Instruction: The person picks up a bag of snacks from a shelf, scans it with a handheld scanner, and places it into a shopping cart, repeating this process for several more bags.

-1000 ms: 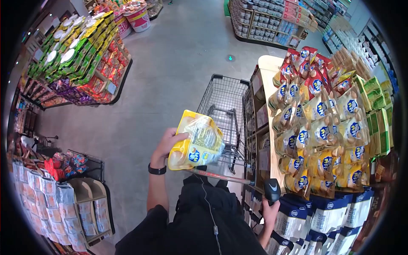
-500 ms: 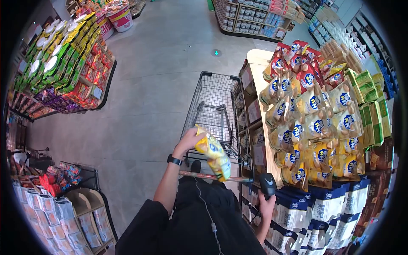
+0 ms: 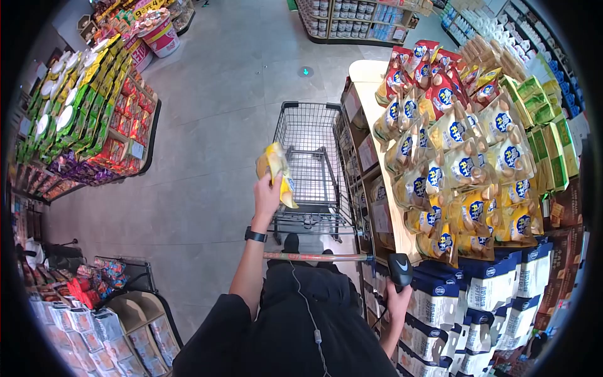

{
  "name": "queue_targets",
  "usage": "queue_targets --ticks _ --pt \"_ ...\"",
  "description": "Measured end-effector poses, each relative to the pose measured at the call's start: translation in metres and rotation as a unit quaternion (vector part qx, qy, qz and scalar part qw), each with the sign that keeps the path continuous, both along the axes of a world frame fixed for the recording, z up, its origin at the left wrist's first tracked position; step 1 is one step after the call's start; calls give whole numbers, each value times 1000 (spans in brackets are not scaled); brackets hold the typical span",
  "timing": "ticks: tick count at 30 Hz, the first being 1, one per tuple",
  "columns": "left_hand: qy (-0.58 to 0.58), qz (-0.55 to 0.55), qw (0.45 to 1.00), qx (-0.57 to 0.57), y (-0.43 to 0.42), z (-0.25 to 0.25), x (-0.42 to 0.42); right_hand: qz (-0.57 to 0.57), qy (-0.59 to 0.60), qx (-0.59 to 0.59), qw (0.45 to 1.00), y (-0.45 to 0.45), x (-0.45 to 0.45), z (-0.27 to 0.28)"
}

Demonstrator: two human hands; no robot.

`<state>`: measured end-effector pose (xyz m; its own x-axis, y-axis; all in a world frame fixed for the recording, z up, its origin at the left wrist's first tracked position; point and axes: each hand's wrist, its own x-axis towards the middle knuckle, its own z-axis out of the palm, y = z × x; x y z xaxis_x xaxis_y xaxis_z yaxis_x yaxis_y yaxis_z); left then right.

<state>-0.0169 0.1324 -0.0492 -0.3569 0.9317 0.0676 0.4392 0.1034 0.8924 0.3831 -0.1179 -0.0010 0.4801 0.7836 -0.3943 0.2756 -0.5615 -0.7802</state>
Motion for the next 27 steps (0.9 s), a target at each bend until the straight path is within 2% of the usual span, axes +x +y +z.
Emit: queue_targets --ticks 3,4,7,8,11,12,14,15,18,20,24,27 --pt "-74 52 995 52 -3 -19 -21 9 22 3 1000 3 2 1" --pt "-212 76 974 27 -8 -19 -24 14 12 2 1000 3 4 -1" --pt "-499 99 861 21 -29 1 -29 36 1 -6 999 5 11 -9" --pt "-539 63 840 1 -37 -4 -37 36 3 2 999 5 10 -9" --pt "-645 52 758 -82 -70 -35 -40 35 11 18 999 10 7 -6" --pt "-646 34 747 -154 -79 -45 -43 33 18 19 999 10 6 -6" --pt "-658 -8 718 -227 -92 -57 -44 35 18 17 999 9 6 -10" --pt "-666 -17 700 -256 -97 -43 -37 37 11 15 999 9 8 -14" --pt "-679 -33 669 -300 -97 -108 -51 31 12 25 999 4 8 -22" --pt "-656 -34 691 -302 -93 -136 -63 29 21 24 999 2 11 -23" --pt "-563 -55 769 -298 -95 -114 -60 32 39 2 999 1 13 -17" --pt "-482 -118 766 -409 -103 -84 -47 25 35 -14 999 -4 12 -17"
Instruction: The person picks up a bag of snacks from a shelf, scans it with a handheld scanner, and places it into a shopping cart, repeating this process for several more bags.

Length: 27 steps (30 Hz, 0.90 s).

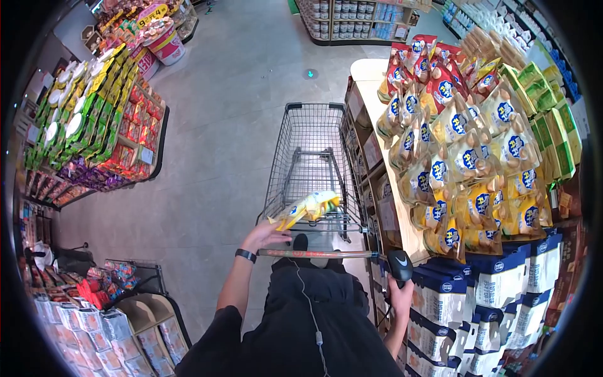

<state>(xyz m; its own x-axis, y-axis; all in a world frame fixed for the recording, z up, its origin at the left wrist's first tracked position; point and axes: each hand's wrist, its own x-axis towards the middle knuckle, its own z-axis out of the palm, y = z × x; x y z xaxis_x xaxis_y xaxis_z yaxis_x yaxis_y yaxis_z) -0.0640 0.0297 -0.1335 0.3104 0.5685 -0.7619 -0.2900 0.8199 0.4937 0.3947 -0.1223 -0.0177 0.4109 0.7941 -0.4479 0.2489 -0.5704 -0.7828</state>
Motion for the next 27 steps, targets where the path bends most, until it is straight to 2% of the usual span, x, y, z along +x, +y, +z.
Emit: queue_targets --ticks 5,9,16,22,27 --pt "65 123 983 116 -4 -26 54 -4 -9 -10 1000 1 -10 16" --pt "98 132 983 86 7 -33 72 -28 9 -17 999 1 -14 23" --pt "18 227 968 101 34 -49 67 -45 31 -19 998 -6 -7 11" --pt "-21 297 944 142 100 -68 71 -28 9 -47 998 -5 -7 12" --pt "2 289 940 183 154 -71 76 -33 2 -13 999 -15 -1 3"
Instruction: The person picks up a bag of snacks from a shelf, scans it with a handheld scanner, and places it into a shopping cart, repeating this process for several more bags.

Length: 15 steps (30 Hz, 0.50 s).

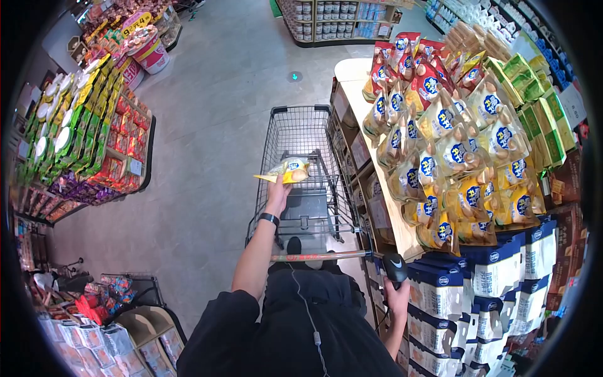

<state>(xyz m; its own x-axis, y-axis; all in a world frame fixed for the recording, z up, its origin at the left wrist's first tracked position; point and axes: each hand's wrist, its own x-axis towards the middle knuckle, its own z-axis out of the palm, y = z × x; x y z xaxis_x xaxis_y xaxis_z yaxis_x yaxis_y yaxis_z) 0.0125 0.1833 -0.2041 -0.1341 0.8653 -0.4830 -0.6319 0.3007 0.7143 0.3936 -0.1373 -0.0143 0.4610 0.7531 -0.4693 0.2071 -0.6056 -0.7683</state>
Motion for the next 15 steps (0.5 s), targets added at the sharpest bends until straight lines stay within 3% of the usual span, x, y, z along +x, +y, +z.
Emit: queue_targets --ticks 8,11,15 --pt "35 26 987 153 4 125 -23 -22 -1 -18 1000 -1 -6 8" --pt "63 -17 970 235 -11 205 -37 -3 -7 -26 1000 6 -11 15" --pt "188 -111 949 227 -39 258 -74 18 -5 -19 1000 14 -12 10"
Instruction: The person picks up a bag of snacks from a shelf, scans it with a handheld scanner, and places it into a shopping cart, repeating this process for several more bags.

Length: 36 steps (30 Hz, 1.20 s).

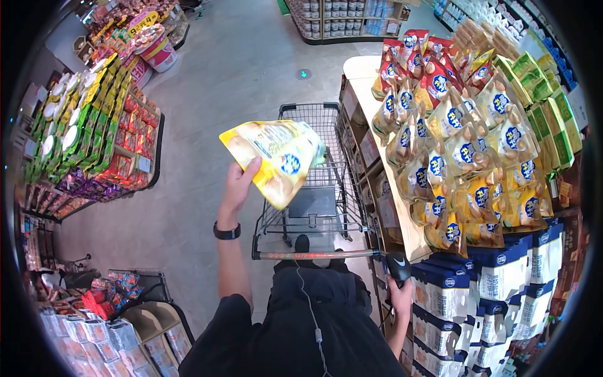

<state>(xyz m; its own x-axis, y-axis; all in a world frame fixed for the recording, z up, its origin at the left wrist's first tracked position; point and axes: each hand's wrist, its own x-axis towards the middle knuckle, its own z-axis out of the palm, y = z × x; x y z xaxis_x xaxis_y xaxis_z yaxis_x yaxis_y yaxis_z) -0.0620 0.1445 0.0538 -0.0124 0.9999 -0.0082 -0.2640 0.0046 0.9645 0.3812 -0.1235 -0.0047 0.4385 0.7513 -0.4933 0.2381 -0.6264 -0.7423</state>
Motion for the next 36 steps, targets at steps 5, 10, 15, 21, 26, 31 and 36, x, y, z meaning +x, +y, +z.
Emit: queue_targets --ticks 5,10,15,21,26,31,36 --pt "69 -63 995 -42 -28 17 -25 23 4 15 1000 0 5 -14" --pt "165 -125 975 -79 -28 -22 -31 23 23 13 999 2 5 -10" --pt "440 -133 888 4 -5 -44 -24 -2 62 16 998 -1 9 -16" --pt "564 -206 782 166 7 -85 3 5 41 16 999 -11 20 -30" --pt "620 -270 682 280 -49 -127 27 2 27 14 1000 -15 21 -30" --pt "623 -297 689 221 -97 -199 22 6 18 -1 1000 -12 12 -17" --pt "645 -235 689 235 -109 -222 31 7 28 -9 1000 -13 9 -21"
